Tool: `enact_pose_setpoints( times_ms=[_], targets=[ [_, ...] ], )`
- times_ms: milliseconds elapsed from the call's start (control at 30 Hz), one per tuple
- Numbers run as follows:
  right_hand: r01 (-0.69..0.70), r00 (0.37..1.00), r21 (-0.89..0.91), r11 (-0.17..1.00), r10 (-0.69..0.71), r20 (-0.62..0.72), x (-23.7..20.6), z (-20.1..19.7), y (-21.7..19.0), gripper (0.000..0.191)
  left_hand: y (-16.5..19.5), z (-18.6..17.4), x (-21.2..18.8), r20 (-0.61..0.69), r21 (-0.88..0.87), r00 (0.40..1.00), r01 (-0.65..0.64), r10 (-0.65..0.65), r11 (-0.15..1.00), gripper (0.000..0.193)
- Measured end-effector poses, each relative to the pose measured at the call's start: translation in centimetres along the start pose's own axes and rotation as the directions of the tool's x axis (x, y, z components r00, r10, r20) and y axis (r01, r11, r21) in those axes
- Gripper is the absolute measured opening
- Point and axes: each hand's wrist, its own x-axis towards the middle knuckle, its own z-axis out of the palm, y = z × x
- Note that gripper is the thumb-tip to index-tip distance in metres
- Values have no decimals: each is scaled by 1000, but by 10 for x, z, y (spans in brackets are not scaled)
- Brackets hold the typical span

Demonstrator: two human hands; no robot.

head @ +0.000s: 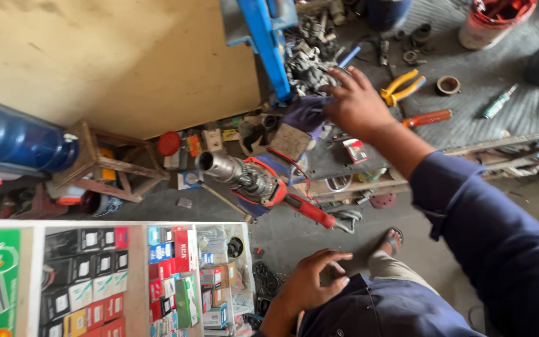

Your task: The person cleans a cylindrical metal part with a cloth, applies grease to a shaft held in a bench vise, and then strips and twists wires. The person handles the parts and tools directly on a cluttered workbench.

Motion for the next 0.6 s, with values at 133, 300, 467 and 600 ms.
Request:
enact_pose_setpoints(
  times_ms=[133, 300, 467, 600],
  targets=[
    [-370, 911, 546, 752, 410, 52, -10, -35, 9, 25, 59, -9, 1, -326, 251, 846, -352, 421, 902, 37],
    [-270, 923, 698, 663, 384, -8, -89, -111, -17, 19, 106, -1, 49, -728, 295, 453, -470, 515, 832, 74],
    [-350, 833, 922, 163, 505, 227, -124, -145, 13, 21, 124, 29, 112, -593, 227, 684, -364, 425, 903, 52],
    [-252, 634, 928, 275, 771, -56, -152, -140, 29, 24, 134, 58, 142, -601, 91, 676, -472, 427, 877, 35]
  ],
)
